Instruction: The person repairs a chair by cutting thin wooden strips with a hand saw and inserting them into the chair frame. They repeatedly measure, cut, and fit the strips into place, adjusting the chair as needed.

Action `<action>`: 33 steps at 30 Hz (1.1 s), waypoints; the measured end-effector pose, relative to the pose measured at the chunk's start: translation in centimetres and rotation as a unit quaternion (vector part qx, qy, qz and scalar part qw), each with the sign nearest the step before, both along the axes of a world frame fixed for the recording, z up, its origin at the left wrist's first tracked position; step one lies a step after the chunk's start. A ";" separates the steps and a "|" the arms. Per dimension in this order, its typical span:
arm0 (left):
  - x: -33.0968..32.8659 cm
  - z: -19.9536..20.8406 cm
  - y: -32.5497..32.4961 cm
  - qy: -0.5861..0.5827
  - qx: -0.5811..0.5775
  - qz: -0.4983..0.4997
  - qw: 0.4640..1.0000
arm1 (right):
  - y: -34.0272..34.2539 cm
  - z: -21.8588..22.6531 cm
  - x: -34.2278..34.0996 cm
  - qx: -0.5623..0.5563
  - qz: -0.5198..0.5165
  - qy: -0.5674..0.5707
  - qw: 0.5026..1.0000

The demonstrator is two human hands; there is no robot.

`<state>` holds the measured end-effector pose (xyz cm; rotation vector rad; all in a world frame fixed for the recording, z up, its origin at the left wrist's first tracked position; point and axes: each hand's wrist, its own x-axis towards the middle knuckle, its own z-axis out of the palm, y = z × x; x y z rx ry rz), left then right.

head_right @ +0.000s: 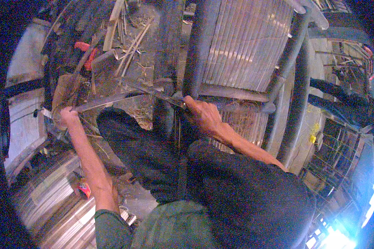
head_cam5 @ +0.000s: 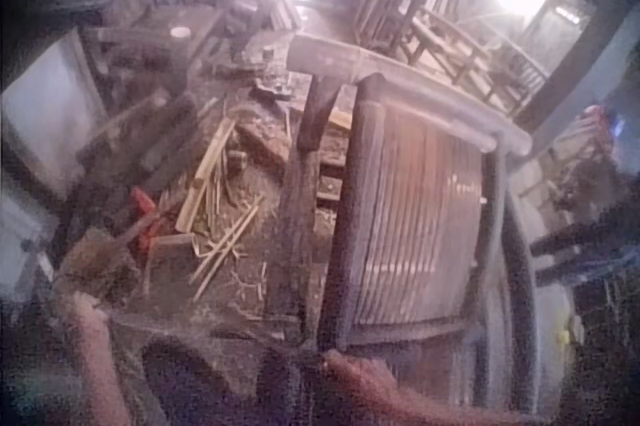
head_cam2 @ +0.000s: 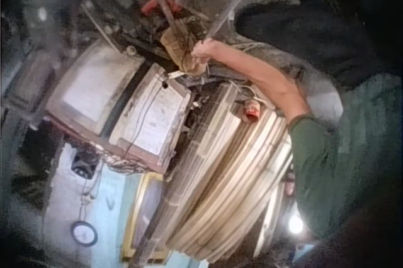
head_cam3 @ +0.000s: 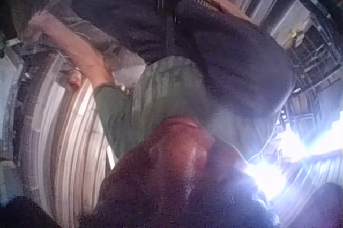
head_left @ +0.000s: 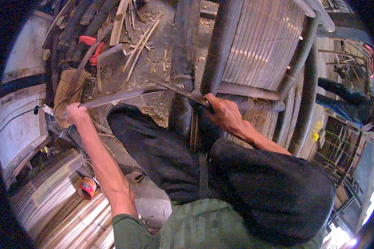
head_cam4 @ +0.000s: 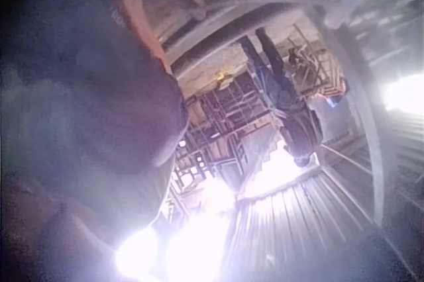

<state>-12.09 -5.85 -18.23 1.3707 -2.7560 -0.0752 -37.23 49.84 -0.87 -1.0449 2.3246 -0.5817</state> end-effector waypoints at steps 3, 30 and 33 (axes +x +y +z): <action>2.3 -3.2 -0.6 0.131 -0.037 0.013 0.991 | -1.4 2.3 0.6 -0.093 0.025 0.002 0.995; -0.8 -0.2 1.7 0.162 0.048 -0.039 0.985 | -0.4 1.1 0.7 0.037 -0.023 -0.026 0.999; 2.7 -3.8 -2.0 0.357 0.105 0.028 0.928 | -1.3 1.6 0.8 0.003 -0.017 -0.027 0.999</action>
